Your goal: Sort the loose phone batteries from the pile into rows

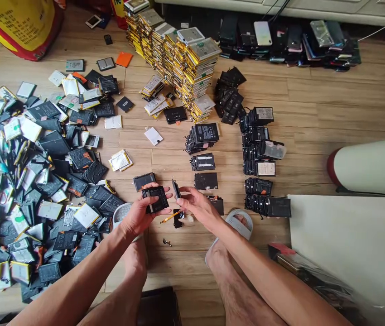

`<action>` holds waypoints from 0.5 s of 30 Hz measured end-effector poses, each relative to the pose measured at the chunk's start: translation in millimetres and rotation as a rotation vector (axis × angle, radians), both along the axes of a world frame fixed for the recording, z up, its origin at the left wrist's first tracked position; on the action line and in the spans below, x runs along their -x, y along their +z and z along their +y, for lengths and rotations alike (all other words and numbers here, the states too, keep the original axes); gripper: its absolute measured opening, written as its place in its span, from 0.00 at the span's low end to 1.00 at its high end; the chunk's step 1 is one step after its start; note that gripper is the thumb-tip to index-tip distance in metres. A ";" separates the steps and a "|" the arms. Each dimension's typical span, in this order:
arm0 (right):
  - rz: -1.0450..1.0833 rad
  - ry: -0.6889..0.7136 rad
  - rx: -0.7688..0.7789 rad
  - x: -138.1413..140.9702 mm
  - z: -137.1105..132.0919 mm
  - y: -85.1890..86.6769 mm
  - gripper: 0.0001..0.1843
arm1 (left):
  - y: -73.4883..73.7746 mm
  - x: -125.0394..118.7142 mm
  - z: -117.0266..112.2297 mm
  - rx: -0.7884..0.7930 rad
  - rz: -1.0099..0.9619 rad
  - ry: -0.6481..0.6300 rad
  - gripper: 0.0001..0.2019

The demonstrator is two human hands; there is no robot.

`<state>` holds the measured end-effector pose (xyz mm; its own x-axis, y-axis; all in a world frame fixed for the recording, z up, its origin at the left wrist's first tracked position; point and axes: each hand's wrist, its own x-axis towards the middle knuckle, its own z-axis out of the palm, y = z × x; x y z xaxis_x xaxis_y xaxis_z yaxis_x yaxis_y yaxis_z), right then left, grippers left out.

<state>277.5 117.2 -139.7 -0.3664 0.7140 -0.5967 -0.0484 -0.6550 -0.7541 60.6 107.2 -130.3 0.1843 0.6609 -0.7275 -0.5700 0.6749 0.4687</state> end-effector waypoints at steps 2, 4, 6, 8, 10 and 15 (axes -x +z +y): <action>-0.131 -0.004 -0.065 2.2 1.0 -9.3 0.25 | -1.8 2.6 -0.7 -0.013 0.040 -0.011 0.25; -0.298 0.028 -0.120 3.3 1.8 -17.1 0.23 | -5.1 3.5 -3.8 0.009 0.096 -0.010 0.25; -0.457 0.069 -0.137 3.4 1.5 -21.1 0.22 | -8.9 2.8 -8.5 0.067 0.141 0.018 0.24; -0.555 0.089 -0.133 4.1 -0.5 -19.3 0.21 | -11.6 0.8 -13.3 0.130 0.117 0.073 0.19; -0.578 0.106 -0.153 7.9 -4.2 -11.8 0.20 | -12.2 -2.7 -16.2 0.166 0.025 0.141 0.13; -0.664 0.315 -0.305 32.1 -11.7 15.4 0.19 | -9.4 -18.1 -11.6 0.113 -0.157 0.228 0.19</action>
<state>245.4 105.5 -124.3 -0.2141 0.8029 -0.5563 0.6275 -0.3234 -0.7082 78.7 95.6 -139.7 0.1569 0.6143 -0.7733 -0.7723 0.5644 0.2916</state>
